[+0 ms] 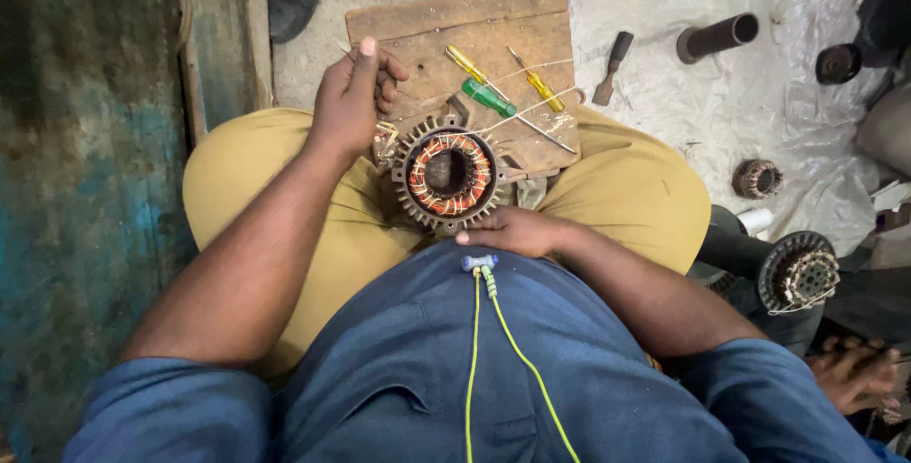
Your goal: The person sits on the floor and works on a motor stator, using a screwdriver to adjust copper windings and inserting white string into the slots. They repeatedly pull and reposition the string while manipulating the windings.
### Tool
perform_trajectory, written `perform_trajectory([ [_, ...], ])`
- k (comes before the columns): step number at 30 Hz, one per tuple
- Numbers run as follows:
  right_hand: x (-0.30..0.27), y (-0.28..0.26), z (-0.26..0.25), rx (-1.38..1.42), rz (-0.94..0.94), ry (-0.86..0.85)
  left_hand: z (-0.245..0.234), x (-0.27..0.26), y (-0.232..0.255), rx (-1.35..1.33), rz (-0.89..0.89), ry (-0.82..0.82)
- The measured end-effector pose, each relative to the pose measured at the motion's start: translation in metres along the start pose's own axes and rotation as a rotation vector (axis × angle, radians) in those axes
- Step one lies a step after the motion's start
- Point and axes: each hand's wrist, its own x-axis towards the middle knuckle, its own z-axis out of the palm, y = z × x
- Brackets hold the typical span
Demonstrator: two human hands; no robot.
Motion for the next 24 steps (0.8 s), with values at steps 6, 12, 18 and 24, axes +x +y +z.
perform_trajectory([
  [6,-0.039,0.01,-0.017,-0.001,-0.114,0.131,0.001,-0.001,0.004,0.058,0.081,-0.022],
  [12,-0.068,-0.024,-0.034,0.173,-0.232,0.933,0.009,-0.003,0.009,0.243,0.001,-0.049],
  [18,-0.051,-0.083,-0.044,-0.164,-0.392,0.921,0.012,-0.013,0.012,0.568,0.129,-0.126],
  [24,-0.052,-0.1,-0.049,-0.458,-0.201,0.978,0.009,-0.015,0.015,0.628,0.084,-0.133],
])
